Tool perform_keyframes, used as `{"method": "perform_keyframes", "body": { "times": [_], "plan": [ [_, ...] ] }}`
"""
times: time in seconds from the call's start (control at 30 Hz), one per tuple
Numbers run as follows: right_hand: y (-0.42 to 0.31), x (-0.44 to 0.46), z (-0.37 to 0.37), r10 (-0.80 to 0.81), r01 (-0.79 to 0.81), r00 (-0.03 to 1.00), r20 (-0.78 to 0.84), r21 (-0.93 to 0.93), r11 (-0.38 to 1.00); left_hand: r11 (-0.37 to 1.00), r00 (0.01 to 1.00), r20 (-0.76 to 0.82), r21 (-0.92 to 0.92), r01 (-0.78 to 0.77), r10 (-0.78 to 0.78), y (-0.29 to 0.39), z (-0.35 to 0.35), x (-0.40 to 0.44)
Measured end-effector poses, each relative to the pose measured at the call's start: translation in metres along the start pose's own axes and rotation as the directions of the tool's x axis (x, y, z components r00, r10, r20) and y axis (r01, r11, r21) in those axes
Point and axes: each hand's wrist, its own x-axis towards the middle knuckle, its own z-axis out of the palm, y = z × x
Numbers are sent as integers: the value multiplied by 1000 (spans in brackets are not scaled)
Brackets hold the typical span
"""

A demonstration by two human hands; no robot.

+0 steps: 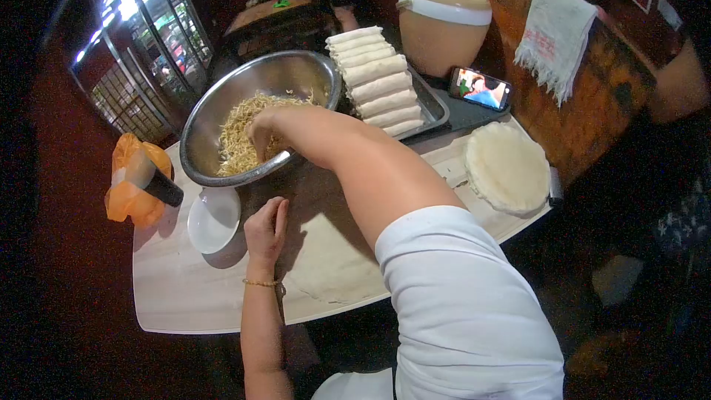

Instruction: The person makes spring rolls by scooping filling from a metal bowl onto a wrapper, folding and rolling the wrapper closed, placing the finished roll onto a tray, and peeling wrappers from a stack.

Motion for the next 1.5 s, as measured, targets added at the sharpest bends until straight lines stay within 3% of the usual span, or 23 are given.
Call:
{"method": "perform_keyframes", "body": {
  "times": [0.1, 0.17, 0.2, 0.37, 0.43, 0.6, 0.7, 0.83, 0.97, 1.03, 1.1, 1.13, 1.17, 1.23, 1.3, 1.37, 1.43, 1.5],
  "plan": [
    [14, 7, 13, -28, 67, 958, 284, -127, 990, 998, 999, -19, -41, -42, 41, 4, 16, -3],
    [16, 9, 3, -46, 52, 919, 393, -4, 999, 998, 997, -32, 6, -66, 66, -1, 6, 1],
    [31, 12, 0, -89, 41, 955, 282, 170, 985, 997, 996, -43, 12, -74, 74, -6, 4, 1],
    [0, -60, -35, -41, -60, 913, 406, 231, 971, 998, 999, -16, 43, -39, 39, -7, 0, 2],
    [-9, -82, -27, 56, -105, 979, 196, 252, 962, 997, 999, -20, 70, -35, 36, -8, -1, 1],
    [-1, -64, -5, 25, -65, 976, 218, 181, 981, 995, 1000, -6, 100, 27, -27, -18, 1, -4],
    [-1, -71, 4, -30, 27, 999, 44, 65, 997, 993, 999, 1, 104, 49, -49, -20, 1, -5],
    [-2, -69, -9, -148, 148, 989, 25, -4, 989, 994, 998, -40, 100, 49, -45, -28, 4, -7],
    [-14, -92, -40, -176, 167, 980, -92, -99, 981, 993, 997, -21, 95, 70, -68, -30, 2, -8],
    [-22, -102, -49, -99, 96, 993, -59, -37, 995, 995, 998, -12, 85, 57, -56, -28, 1, -7],
    [-15, -96, -53, -102, 102, 995, -12, 177, 979, 996, 998, -36, 70, 52, -49, -28, 2, -8],
    [-17, -94, -49, -183, 177, 983, -31, -134, 975, 996, 998, -28, 77, 51, -49, -27, 2, -7],
    [-13, -90, -39, -185, 179, 982, -31, -140, 974, 995, 999, -18, 86, 50, -49, -27, 1, -7],
    [-8, -87, -17, -43, 37, 998, 48, 126, 991, 996, 999, -31, 78, 46, -43, -27, 2, -7],
    [-9, -95, -11, 2, -6, 999, 33, 128, 992, 997, 998, -42, 70, 45, -42, -26, 0, -8],
    [11, -79, 5, -146, 146, 988, 43, 23, 989, 997, 998, -28, 61, 50, -48, -25, -1, -7],
    [12, -80, 7, -142, 140, 990, 23, 63, 988, 997, 999, -25, 59, 47, -46, -26, 0, -8],
    [9, -83, 0, -199, 200, 980, 30, -19, 980, 997, 999, -25, 57, 46, -44, -26, 0, -8]
  ]
}}
